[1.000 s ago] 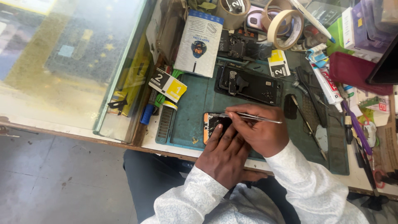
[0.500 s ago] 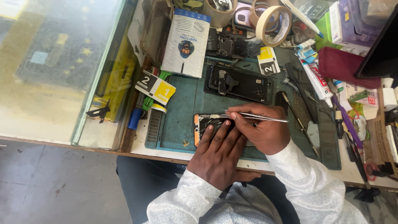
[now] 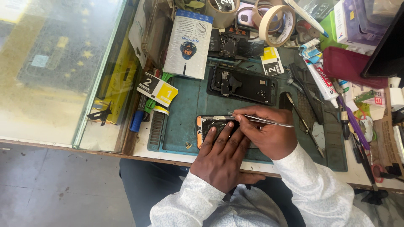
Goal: The person uses tweezers and a purple plastic pry tool to remove small components and adhesive residue from the interior of a disassembled smartphone. They repeatedly scrape and lift parts from the phone's frame and internal surfaces, then place removed pieces on the workbench.
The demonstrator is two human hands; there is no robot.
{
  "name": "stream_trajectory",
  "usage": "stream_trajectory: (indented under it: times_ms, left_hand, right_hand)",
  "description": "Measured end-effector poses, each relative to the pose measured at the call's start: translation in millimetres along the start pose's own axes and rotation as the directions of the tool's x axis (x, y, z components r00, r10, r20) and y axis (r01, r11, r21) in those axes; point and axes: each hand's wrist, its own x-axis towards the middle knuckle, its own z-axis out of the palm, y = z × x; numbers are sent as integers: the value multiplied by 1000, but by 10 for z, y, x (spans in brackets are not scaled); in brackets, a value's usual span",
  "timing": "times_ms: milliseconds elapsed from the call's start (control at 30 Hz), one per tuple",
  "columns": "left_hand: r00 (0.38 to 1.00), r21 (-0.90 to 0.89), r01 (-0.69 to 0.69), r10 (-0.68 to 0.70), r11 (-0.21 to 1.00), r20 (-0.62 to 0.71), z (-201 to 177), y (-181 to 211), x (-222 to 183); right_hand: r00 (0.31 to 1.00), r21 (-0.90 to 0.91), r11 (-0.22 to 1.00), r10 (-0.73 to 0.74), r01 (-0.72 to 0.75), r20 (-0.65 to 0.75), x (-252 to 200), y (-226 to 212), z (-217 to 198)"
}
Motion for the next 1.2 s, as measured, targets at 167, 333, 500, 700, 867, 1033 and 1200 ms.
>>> stream_trajectory:
  times_ms: [167, 333, 500, 700, 867, 1033, 1200]
  left_hand:
    - [1000, -7, -4, 4, 1000, 5, -11, -2, 14]
    - [1000, -19, 0, 1, 1000, 11, -30, 2, 23]
    - [1000, -30, -9, 9, 1000, 19, -17, -1, 44]
    - [1000, -16, -12, 13, 1000, 28, -3, 5, 47]
    - [1000, -4, -23, 23, 1000, 22, 5, 15, 64]
    - [999, 2, -22, 21, 1000, 41, 7, 10, 62]
    - [999, -7, -7, 8, 1000, 50, -6, 26, 75]
  right_hand:
    - [998, 73, 995, 66, -65, -18, -53, 49, -44]
    - [993, 78, 991, 111, -106, -52, -107, 121, -176]
    - [984, 73, 986, 158, -152, -77, -194, 209, -316]
    - [978, 106, 977, 193, -184, -83, -256, 364, -387]
    - [967, 243, 946, 239, -212, -87, -282, 492, -379]
    - [958, 341, 908, 279, -244, -59, -287, 601, -344]
    - [952, 351, 902, 296, -252, -79, -311, 638, -433]
